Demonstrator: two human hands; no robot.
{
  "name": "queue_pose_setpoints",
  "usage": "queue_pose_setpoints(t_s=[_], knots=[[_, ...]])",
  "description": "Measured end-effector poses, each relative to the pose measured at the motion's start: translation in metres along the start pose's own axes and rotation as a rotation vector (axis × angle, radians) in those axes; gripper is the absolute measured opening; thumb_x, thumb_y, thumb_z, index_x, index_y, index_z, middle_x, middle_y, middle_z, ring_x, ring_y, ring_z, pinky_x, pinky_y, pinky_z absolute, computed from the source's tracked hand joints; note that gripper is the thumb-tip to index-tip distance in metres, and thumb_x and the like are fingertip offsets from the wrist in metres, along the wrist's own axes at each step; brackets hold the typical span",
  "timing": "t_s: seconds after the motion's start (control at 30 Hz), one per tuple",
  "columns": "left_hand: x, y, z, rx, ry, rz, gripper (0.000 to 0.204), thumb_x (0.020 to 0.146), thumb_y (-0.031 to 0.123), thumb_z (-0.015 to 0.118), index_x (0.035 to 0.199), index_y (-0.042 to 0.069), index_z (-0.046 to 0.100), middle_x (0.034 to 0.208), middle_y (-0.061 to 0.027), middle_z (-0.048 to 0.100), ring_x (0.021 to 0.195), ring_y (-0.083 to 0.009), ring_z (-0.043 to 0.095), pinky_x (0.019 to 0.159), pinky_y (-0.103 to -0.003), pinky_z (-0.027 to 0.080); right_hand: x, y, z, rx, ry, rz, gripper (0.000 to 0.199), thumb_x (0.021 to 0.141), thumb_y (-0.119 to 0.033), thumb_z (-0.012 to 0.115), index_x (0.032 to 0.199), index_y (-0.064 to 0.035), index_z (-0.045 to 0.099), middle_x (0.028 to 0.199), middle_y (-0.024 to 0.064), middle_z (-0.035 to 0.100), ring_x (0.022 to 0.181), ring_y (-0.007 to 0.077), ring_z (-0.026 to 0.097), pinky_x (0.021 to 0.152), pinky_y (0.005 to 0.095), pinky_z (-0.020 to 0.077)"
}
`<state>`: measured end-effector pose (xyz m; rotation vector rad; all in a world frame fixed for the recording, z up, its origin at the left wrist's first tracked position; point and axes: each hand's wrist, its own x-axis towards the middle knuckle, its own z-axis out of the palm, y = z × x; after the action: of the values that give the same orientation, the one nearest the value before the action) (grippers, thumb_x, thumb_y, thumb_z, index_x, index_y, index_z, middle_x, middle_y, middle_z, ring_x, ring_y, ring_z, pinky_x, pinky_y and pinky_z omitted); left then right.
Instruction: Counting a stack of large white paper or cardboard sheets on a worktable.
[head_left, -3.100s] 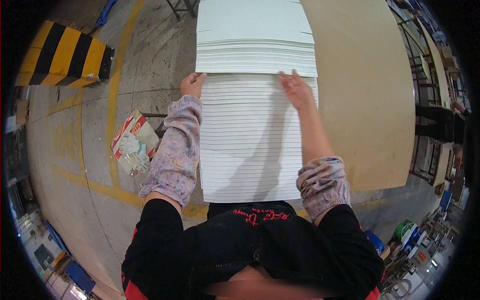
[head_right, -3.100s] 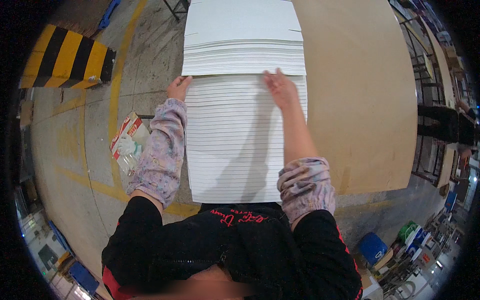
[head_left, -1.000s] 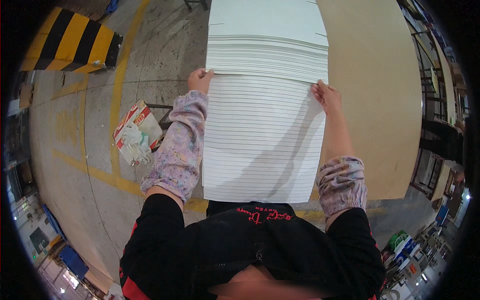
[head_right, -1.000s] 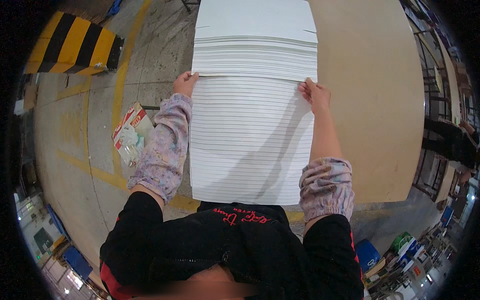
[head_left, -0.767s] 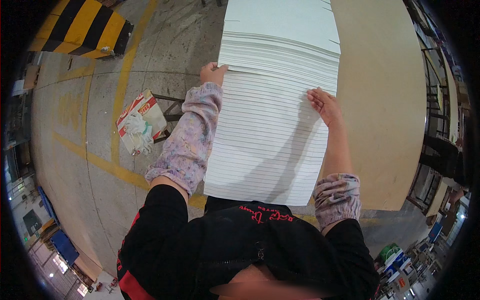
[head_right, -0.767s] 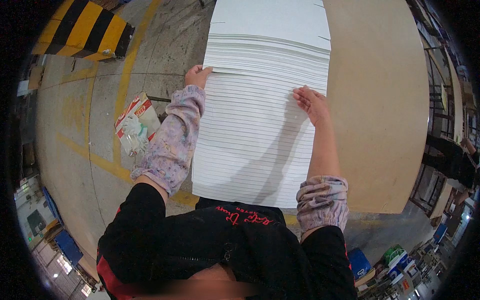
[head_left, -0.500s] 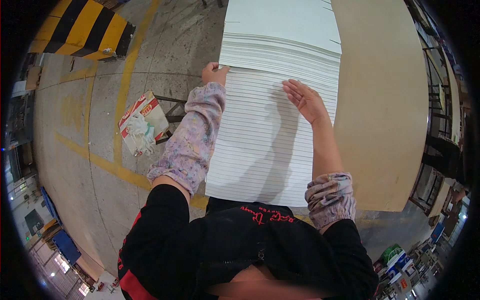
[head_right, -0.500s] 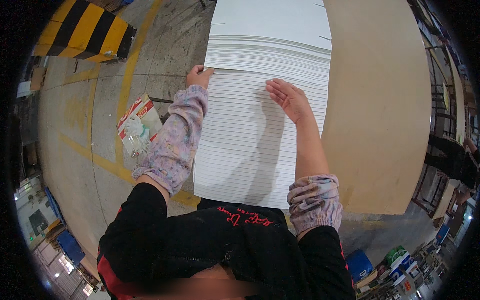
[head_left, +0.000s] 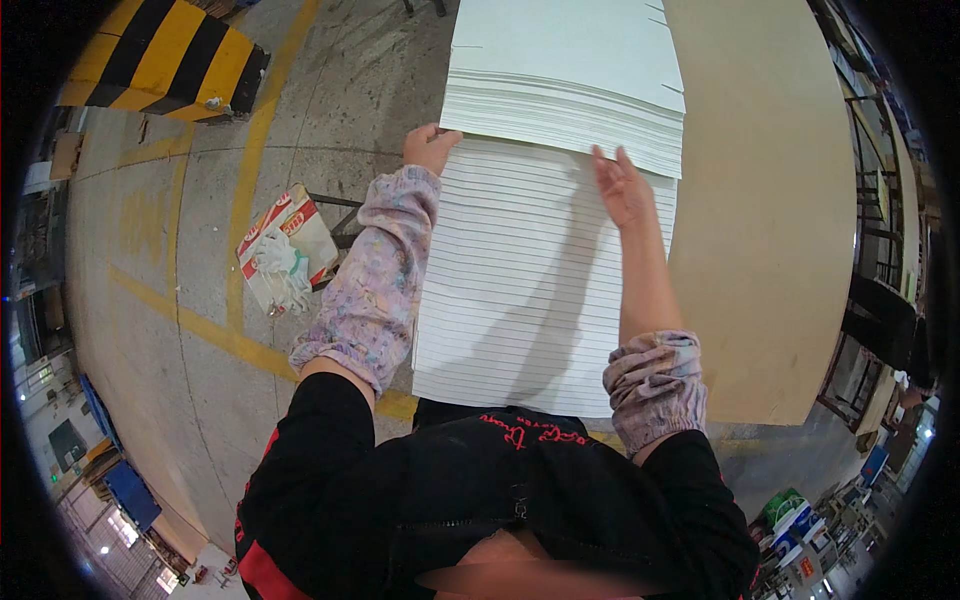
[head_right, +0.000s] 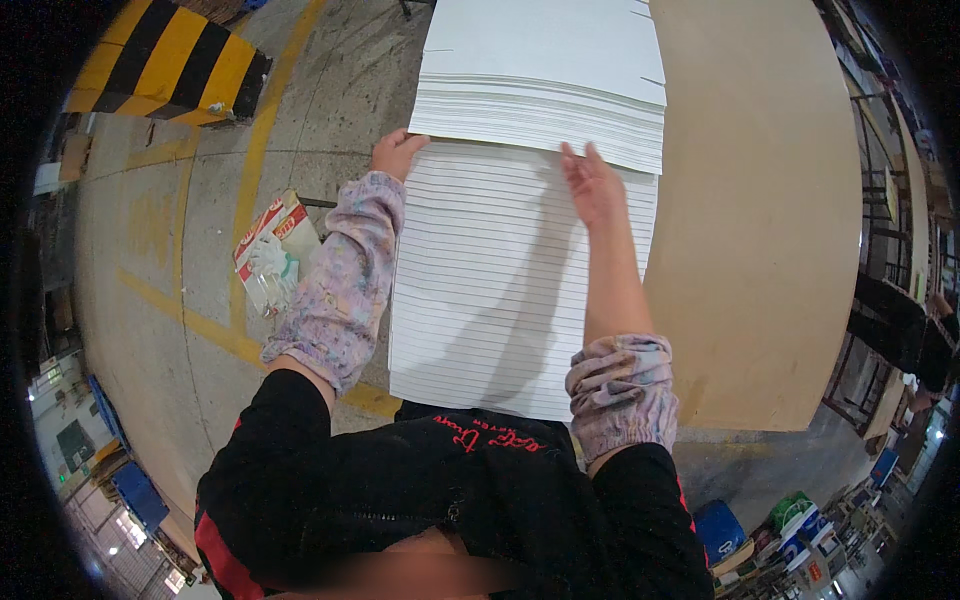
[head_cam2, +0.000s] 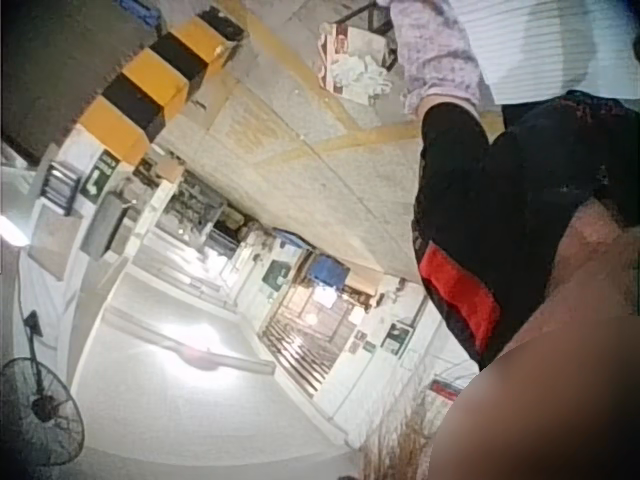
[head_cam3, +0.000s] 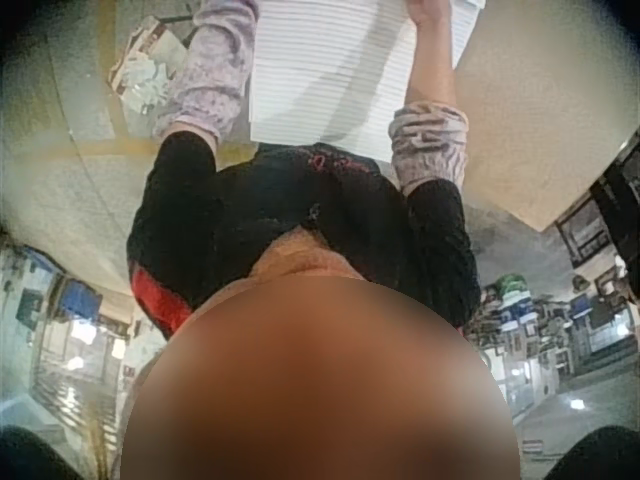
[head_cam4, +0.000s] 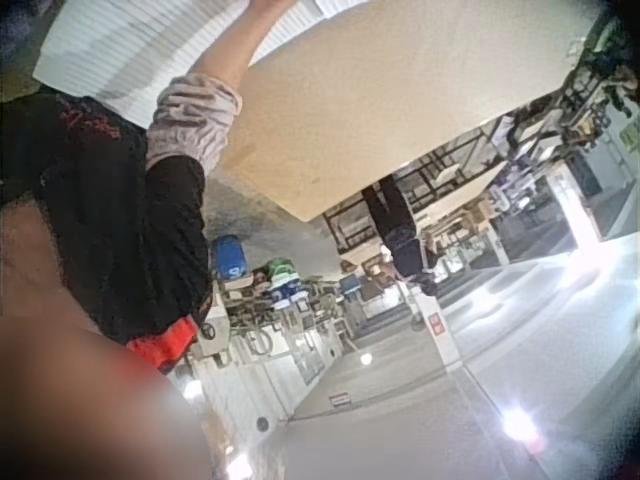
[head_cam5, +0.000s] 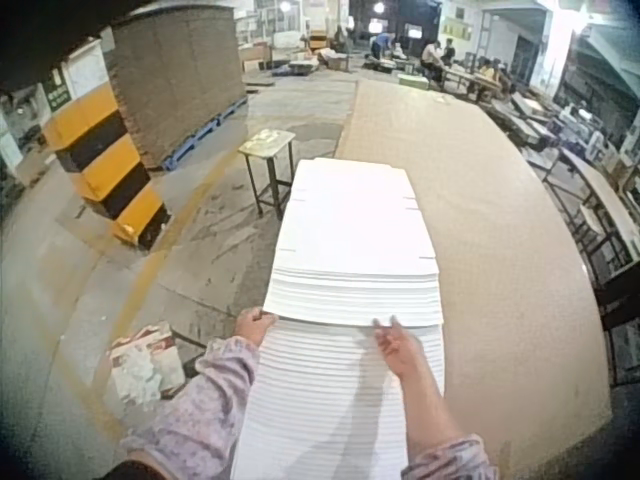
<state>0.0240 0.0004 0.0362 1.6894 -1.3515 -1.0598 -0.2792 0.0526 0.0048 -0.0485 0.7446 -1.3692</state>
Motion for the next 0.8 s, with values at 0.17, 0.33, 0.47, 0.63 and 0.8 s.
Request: queue_pose_setpoints(t_s=[0.17, 0.33, 0.47, 0.63, 0.8], knots=[[0.011, -0.015, 0.002, 0.091, 0.049, -0.001, 0.029, 0.069, 0.024, 0.068, 0.070, -0.004, 0.060, 0.086, -0.0125, 0.058, 0.079, -0.0202, 0.055, 0.070, -0.031, 0.043, -0.004, -0.028, -0.017, -0.321, 0.261, -0.184, 0.019, 0.080, -0.008, 0.059, 0.087, 0.0078, 0.050, 0.088, 0.0197, 0.060, 0.074, 0.0204, 0.062, 0.052, 0.0218, 0.0491], [0.002, -0.006, 0.012, 0.255, 0.262, 0.095, 0.029, 0.068, 0.022, 0.069, 0.066, -0.004, 0.058, 0.082, -0.0119, 0.058, 0.078, -0.0221, 0.055, 0.069, -0.032, 0.043, -0.011, -0.025, -0.001, -0.427, 0.404, -0.225, 0.013, 0.080, -0.004, 0.059, 0.082, 0.0063, 0.051, 0.081, 0.0169, 0.060, 0.067, 0.0205, 0.063, 0.044, 0.0204, 0.0471], [-0.003, 0.003, 0.012, 0.275, 0.261, 0.017, 0.028, 0.068, 0.023, 0.069, 0.067, -0.003, 0.059, 0.082, -0.0124, 0.058, 0.077, -0.0242, 0.055, 0.069, -0.031, 0.043, -0.015, -0.024, 0.002, -0.430, 0.428, -0.235, 0.013, 0.080, -0.003, 0.058, 0.082, 0.0068, 0.051, 0.079, 0.0154, 0.059, 0.069, 0.0222, 0.063, 0.046, 0.0220, 0.0501], [0.003, -0.012, 0.015, 0.218, 0.303, -0.018, 0.030, 0.068, 0.025, 0.069, 0.066, -0.003, 0.059, 0.079, -0.0125, 0.057, 0.075, -0.0227, 0.055, 0.067, -0.031, 0.044, -0.012, -0.022, 0.000, -0.424, 0.412, -0.227, 0.014, 0.080, -0.003, 0.058, 0.085, 0.0081, 0.050, 0.080, 0.0153, 0.059, 0.068, 0.0233, 0.063, 0.051, 0.0251, 0.0532], [0.003, -0.031, 0.020, -0.050, 0.438, 0.062, 0.026, 0.062, 0.014, 0.074, 0.079, 0.002, 0.059, 0.075, -0.0041, 0.059, 0.066, -0.0141, 0.053, 0.063, -0.027, 0.045, -0.018, -0.021, -0.004, -0.434, 0.290, -0.125, 0.021, 0.086, -0.011, 0.051, 0.091, 0.0092, 0.050, 0.088, 0.0167, 0.060, 0.077, 0.0224, 0.062, 0.056, 0.0258, 0.0535]])
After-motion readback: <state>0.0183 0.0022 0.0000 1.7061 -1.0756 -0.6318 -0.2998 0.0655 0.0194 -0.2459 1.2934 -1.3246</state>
